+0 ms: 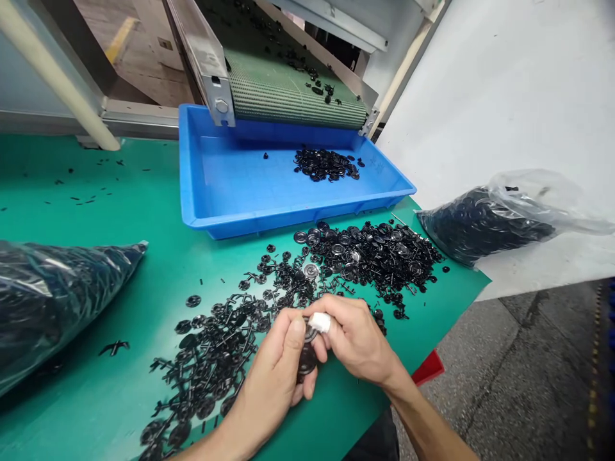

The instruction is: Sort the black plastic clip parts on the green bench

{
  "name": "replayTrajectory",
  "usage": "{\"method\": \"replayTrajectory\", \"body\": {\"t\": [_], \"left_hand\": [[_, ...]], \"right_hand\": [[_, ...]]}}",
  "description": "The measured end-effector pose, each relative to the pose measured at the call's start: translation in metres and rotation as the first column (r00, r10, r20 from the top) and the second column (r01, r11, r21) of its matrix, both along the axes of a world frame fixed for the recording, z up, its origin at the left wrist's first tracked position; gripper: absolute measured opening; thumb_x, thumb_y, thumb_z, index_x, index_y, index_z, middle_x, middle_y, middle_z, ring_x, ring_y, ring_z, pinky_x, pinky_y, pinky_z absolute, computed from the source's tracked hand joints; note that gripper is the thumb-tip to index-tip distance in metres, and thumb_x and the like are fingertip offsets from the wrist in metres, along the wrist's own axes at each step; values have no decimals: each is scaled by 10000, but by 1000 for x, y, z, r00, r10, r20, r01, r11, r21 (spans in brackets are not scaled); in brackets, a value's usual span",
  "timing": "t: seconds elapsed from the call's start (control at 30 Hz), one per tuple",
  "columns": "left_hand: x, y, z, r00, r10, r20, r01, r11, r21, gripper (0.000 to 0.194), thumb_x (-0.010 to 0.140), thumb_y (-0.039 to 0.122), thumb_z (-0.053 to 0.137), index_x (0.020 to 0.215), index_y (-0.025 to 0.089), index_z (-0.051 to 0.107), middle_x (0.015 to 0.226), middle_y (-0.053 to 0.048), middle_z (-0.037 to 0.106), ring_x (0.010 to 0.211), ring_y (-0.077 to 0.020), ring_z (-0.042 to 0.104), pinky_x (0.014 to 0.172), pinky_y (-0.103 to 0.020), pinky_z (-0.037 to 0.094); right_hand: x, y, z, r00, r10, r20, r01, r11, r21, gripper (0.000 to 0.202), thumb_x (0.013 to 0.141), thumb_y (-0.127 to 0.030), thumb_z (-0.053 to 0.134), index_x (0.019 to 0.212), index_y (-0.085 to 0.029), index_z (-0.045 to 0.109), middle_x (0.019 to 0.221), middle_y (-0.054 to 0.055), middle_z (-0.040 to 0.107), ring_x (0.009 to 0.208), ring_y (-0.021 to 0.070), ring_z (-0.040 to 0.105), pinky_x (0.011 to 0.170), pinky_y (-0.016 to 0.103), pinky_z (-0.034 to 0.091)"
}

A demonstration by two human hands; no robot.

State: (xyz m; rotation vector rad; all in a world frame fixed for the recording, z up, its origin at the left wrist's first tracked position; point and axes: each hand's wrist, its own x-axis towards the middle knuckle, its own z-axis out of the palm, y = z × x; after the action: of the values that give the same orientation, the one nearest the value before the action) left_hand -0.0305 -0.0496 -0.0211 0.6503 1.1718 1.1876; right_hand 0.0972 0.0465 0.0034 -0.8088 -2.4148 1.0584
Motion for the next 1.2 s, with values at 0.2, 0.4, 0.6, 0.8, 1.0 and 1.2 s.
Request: {"method": "replayTrajectory", "body": {"t": [0.2, 0.4, 0.6, 0.8, 1.0, 1.2], "left_hand": [[-6, 7, 8, 960, 85, 268, -80, 996, -28, 222, 946, 416, 478, 1065, 236, 529, 779, 3, 650, 453, -94, 547, 320, -156, 345], [-11, 9, 10, 915, 43, 401, -29, 999, -39, 265, 933, 414, 507, 833, 184, 595, 671, -9, 620, 472, -87, 484, 321, -136, 361], [-12, 11, 13, 928, 66, 367, -25, 993, -116, 322, 897, 459, 563, 748, 174, 577, 556, 13, 559, 438, -68, 393, 302, -107, 301], [-11, 13, 19, 931, 114, 346, -54, 983, -178, 289, 875, 515, 570, 911, 230, 541, 718, 36, 601, 441, -55, 421, 292, -103, 255], [-9, 16, 18, 968, 62, 244, -21, 986, -165, 345, 846, 516, 608, 746, 217, 466, 550, 90, 501, 359, -25, 290, 274, -82, 179], [-6, 12, 16, 991, -31, 133, 52, 986, -158, 366, 817, 574, 604, 979, 273, 471, 458, 122, 469, 305, -40, 281, 270, -96, 175]], "right_hand": [[-24, 44, 19, 865, -148, 480, -37, 935, 354, 359, 882, -61, 400, 1152, -183, 604, 989, 79, 564, 776, 179, 557, 661, 290, 429], [-29, 57, 14, 830, -95, 549, -130, 926, 356, 336, 894, -73, 430, 1118, -224, 630, 1010, 55, 569, 766, 162, 554, 618, 266, 390], [-13, 52, -1, 930, -133, 342, -37, 892, 450, 264, 951, -104, 394, 924, -185, 644, 899, 36, 563, 759, 146, 517, 646, 251, 391], [8, 26, 18, 968, 27, 248, -141, 880, 454, 299, 968, -90, 341, 964, -183, 625, 902, 48, 572, 768, 148, 523, 652, 253, 407], [15, 9, 19, 971, 136, 195, -192, 933, 303, 259, 942, -63, 393, 1015, -190, 607, 916, 41, 609, 810, 152, 561, 694, 257, 436], [24, 16, 12, 999, 32, 13, -34, 980, 195, 228, 906, -27, 416, 926, -183, 581, 859, 21, 600, 728, 130, 565, 676, 254, 451]]}}
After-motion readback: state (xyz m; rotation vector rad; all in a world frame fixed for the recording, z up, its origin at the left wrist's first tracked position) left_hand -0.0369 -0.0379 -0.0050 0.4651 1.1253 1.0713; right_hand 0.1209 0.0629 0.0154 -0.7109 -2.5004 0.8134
